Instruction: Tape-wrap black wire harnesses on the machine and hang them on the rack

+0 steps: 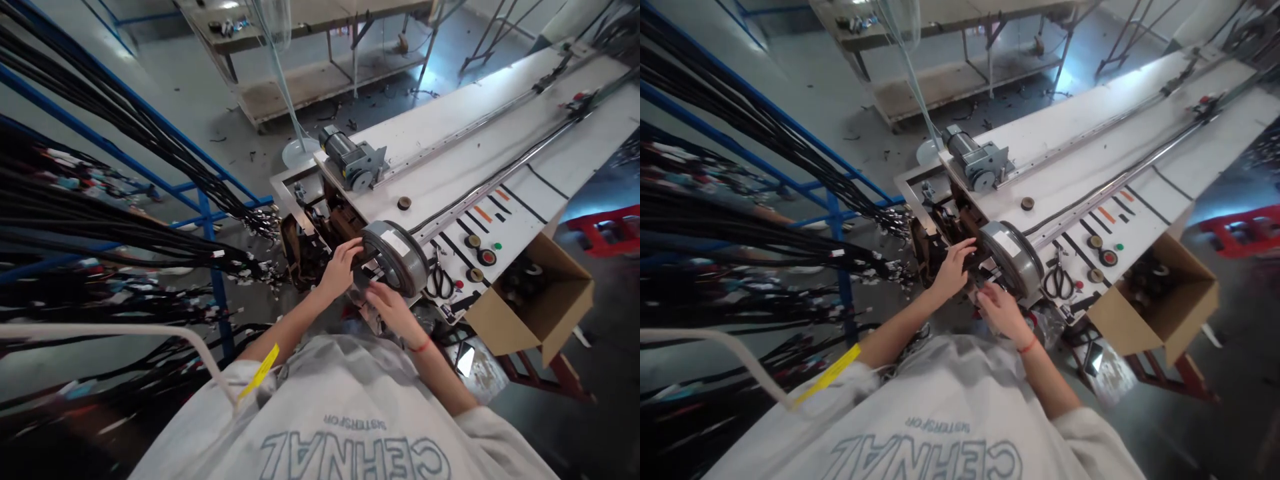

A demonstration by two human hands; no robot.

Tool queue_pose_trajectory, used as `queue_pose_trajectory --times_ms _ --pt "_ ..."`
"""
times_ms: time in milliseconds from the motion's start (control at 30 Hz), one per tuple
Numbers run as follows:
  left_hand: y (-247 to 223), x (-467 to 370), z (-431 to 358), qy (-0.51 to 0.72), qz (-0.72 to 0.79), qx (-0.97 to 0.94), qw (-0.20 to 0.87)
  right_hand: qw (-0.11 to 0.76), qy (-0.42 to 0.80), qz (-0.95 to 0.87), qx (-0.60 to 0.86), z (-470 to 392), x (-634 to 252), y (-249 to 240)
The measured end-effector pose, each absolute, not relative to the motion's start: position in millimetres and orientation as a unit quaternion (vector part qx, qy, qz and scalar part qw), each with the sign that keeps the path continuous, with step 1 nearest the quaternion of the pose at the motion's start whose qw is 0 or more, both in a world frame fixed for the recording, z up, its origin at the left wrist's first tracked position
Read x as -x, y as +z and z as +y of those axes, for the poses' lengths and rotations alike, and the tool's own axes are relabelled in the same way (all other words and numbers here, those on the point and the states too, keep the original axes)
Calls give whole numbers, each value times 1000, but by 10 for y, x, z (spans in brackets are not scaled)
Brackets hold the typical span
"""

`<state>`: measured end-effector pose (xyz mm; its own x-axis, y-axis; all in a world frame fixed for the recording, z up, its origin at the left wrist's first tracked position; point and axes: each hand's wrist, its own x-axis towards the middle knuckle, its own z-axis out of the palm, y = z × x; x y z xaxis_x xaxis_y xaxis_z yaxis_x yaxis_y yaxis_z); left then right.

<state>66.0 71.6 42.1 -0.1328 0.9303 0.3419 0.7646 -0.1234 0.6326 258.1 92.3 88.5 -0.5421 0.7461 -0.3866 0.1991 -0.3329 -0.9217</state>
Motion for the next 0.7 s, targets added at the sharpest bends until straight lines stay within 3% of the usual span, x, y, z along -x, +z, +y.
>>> queue_pose_trajectory --times_ms 167,300,367,467,533,700 --pt "136 -724 79 397 669 -621 102 432 753 -284 408 1239 -1774 496" --pt "-261 -553 -372 291 764 -555 152 457 770 -220 386 1224 -1745 364" --pt "-361 -323 -436 193 787 -533 246 393 806 -278 344 1054 -1872 267" --pt "-230 86 -217 125 688 -521 490 212 804 -482 275 799 -2074 125" --pt "36 217 134 171 588 -497 614 93 736 -637 212 667 -2099 72" --pt "718 -413 1147 229 480 -421 735 -211 481 -849 50 180 -1642 -51"
